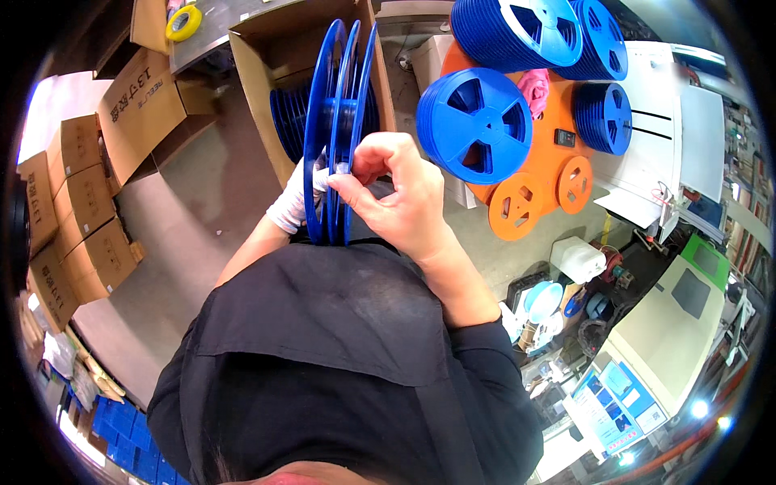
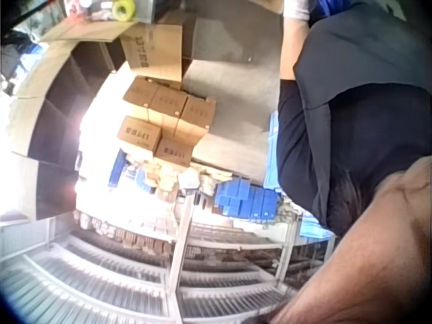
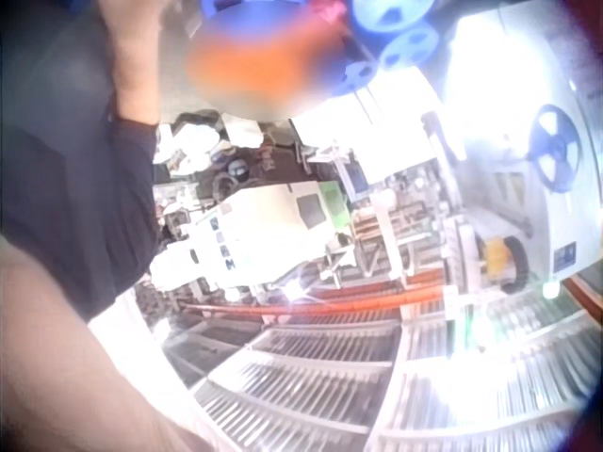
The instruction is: The person picks up blue plastic reels from a table, inspects them by turning them over, and stacks them into a cardboard box. The person repeats this process with multiple reels, arranging them neatly inside the box.
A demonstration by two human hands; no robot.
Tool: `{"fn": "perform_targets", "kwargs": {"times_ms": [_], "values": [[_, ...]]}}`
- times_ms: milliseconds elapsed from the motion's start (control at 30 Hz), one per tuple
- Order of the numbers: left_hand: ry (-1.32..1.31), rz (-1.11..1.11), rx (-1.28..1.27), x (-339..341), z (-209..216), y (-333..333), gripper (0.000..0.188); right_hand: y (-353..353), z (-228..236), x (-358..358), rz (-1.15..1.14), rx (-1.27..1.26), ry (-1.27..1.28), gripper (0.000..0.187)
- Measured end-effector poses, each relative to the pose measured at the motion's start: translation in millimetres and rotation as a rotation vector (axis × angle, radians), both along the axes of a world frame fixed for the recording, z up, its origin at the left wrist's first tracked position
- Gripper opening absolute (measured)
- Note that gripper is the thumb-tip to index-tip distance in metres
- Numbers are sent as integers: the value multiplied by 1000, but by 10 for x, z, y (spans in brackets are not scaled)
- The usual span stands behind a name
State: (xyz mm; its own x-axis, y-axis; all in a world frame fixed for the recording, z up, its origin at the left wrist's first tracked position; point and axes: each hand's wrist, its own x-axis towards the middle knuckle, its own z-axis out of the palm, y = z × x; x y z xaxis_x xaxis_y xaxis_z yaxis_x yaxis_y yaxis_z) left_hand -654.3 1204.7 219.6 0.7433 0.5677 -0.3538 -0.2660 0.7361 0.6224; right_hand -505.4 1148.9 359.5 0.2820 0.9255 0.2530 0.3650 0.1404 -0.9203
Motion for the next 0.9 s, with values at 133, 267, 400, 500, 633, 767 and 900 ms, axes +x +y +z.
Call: {"fn": "perform_targets", "kwargs": {"times_ms": [133, 267, 400, 500, 633, 767, 900], "values": [[-8, 28, 21, 41, -72, 0, 108, 18, 19, 6, -33, -1, -5, 39], [45, 65, 59, 32, -64, 7, 111, 3, 79, 32, -29, -40, -118, 36], [121, 93, 116, 26, -7, 5, 110, -22, 44, 30, -60, -7, -179, 34], [151, 114, 141, 20, 28, 1, 109, -23, 64, 14, -76, -41, -100, 28], [141, 150, 140, -2, 44, -6, 106, -36, 93, 14, -77, -67, -54, 27], [190, 145, 191, -14, 100, -4, 105, -127, -37, 73, -37, -7, -167, 36], [117, 87, 24, -53, 48, 3, 98, -165, -75, 27, 36, -15, 149, 46]]}}
